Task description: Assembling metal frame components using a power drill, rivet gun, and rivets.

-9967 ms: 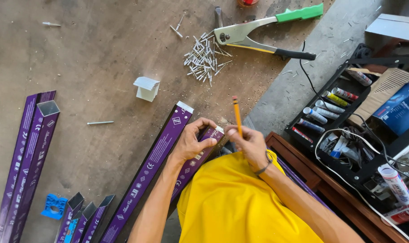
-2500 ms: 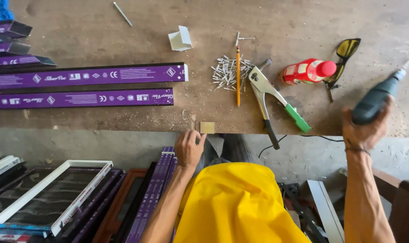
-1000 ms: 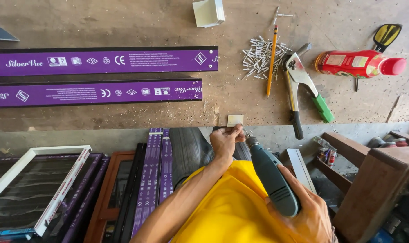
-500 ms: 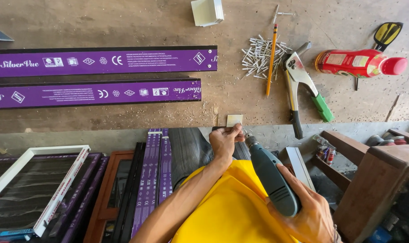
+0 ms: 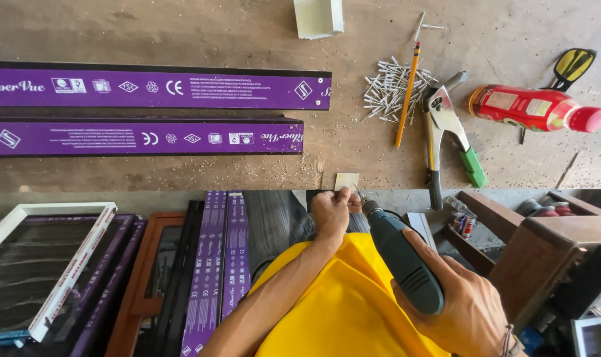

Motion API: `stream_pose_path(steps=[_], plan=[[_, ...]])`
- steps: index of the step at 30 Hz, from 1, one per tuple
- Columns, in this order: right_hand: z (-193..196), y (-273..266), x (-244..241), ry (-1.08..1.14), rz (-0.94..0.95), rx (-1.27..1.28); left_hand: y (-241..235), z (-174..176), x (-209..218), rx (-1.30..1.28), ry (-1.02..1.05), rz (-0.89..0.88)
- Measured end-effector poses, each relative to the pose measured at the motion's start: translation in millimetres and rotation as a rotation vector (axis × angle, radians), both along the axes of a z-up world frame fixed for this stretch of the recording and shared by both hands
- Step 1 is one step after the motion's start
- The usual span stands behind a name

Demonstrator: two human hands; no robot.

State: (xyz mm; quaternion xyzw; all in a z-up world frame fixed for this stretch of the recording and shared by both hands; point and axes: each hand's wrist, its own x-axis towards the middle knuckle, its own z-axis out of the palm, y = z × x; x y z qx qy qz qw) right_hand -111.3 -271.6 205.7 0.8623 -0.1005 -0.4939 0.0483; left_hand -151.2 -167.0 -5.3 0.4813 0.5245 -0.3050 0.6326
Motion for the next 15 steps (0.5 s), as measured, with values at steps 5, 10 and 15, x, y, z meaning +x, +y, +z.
stream_pose_path(steps=[5, 10, 15], plan=[[-0.8, 1.7, 1.3, 0.011, 0.077, -0.042, 1.0, 1.6, 5.9, -0.019, 0.044, 0.038], [-0.6, 0.5, 6.9, 0.048, 0.096, -0.047, -4.8, -7.6, 3.0, -0.002, 0.033, 0.048], [3.1, 4.1, 11.5, 0.023, 0.032, -0.005, -2.8, -2.4, 6.3, -0.003, 0.053, 0.045]])
